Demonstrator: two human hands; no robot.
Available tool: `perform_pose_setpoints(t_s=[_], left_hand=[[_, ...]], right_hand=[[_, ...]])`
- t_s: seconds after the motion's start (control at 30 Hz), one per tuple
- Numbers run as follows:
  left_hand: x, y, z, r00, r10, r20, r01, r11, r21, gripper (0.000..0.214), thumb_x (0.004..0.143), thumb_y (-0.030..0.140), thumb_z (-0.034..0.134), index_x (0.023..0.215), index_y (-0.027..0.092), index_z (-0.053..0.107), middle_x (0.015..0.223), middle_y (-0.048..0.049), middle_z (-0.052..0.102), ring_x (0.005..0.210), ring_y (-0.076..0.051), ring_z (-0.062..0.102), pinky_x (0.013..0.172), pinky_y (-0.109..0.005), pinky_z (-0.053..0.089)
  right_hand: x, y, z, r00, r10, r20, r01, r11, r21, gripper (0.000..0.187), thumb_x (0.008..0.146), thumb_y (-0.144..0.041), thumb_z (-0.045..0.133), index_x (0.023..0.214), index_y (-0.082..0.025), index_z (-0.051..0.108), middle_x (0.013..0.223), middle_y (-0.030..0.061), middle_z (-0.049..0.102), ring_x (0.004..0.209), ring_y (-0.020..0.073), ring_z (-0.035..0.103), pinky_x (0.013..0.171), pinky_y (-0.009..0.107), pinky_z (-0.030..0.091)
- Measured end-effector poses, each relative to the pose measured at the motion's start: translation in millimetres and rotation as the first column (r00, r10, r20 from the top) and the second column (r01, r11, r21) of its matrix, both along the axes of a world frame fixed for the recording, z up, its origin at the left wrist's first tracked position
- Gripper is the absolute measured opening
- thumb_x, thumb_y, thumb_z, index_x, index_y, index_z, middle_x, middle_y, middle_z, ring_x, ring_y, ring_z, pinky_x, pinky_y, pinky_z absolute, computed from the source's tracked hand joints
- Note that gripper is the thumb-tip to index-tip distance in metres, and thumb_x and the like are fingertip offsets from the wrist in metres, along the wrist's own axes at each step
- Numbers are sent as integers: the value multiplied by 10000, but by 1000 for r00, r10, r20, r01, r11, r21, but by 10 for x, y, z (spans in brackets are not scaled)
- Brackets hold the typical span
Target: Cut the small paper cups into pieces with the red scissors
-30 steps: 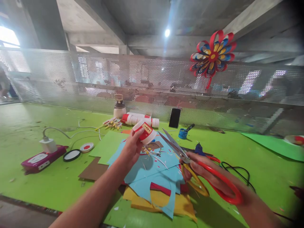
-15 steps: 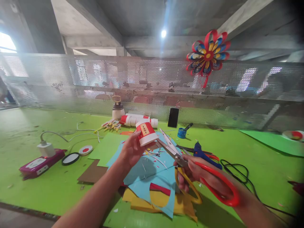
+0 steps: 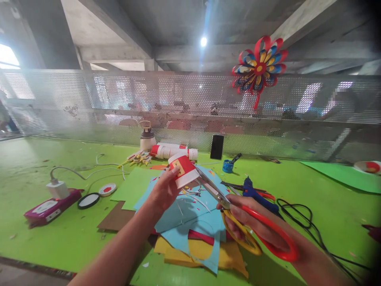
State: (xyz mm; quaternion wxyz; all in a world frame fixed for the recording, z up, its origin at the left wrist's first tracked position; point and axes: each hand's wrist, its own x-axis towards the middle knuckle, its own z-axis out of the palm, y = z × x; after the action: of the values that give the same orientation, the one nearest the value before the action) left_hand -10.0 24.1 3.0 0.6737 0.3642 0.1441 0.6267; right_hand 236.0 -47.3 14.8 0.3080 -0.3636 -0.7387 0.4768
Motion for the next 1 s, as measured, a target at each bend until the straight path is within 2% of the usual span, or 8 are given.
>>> perform_pose_setpoints(t_s=[0.13,0.23,0.33,0.5,0.57,0.67,0.8,1.0], left_hand=[[3,21,12,1000,-3,5,3,999,37,452,777,239,687,1207,120,619,920,-88,763,947,-261,712,957,-383,517],[9,43,1,1000,7,9,-7,1000,28,417,753,194,678,1166,145,643,875,-61,760,894,-237,718,921,-357,527],[19,48,-17,1000,19,2,-19,999,29,389,752,161,667,1141,161,652,909,-58,758,909,-227,712,915,-346,525],[28,44,-38,997,37,-70,-36,999,24,354,815,259,683,1145,138,642,1043,-111,738,990,-247,688,931,-371,519],[29,45,-33,994,47,-101,-48,999,0,382,816,310,701,1143,122,638,1066,-128,729,971,-243,691,913,-363,527],[25,46,-13,992,75,-99,-77,997,-21,389,799,293,725,1129,107,638,1051,-131,730,944,-236,695,891,-350,538],[1,58,7,994,104,-32,-104,995,7,336,800,239,719,1109,123,657,1037,-96,740,947,-220,696,917,-341,540],[-1,92,3,986,163,14,-163,987,-5,347,800,233,721,1131,150,661,1052,-71,747,980,-218,701,943,-328,539]], right_hand=[[-41,67,5,964,-143,223,106,979,172,398,906,-575,518,1015,-196,575,685,-15,528,592,163,542,549,291,455],[-48,115,-23,890,-311,334,156,895,417,381,857,-498,631,1057,-175,611,838,52,619,768,233,578,712,378,480],[-50,124,-60,811,-415,412,103,795,598,390,875,-439,623,1110,-128,616,967,128,656,874,289,610,796,450,496],[-69,109,-117,754,-491,435,21,681,732,456,887,-442,618,1175,-89,615,984,168,649,903,329,635,787,492,531],[-72,111,-130,738,-507,445,-1,659,752,463,892,-442,612,1189,-87,613,979,170,645,901,330,638,778,491,539],[-62,127,-144,739,-504,446,11,672,741,444,882,-428,632,1199,-118,614,1010,165,645,926,324,638,801,482,540],[-43,158,-150,783,-448,432,74,756,651,409,850,-431,669,1168,-176,635,1045,138,658,947,296,639,845,447,530],[-49,186,-138,858,-390,335,196,850,488,407,816,-474,679,1094,-177,663,999,109,668,909,278,614,833,426,496]])
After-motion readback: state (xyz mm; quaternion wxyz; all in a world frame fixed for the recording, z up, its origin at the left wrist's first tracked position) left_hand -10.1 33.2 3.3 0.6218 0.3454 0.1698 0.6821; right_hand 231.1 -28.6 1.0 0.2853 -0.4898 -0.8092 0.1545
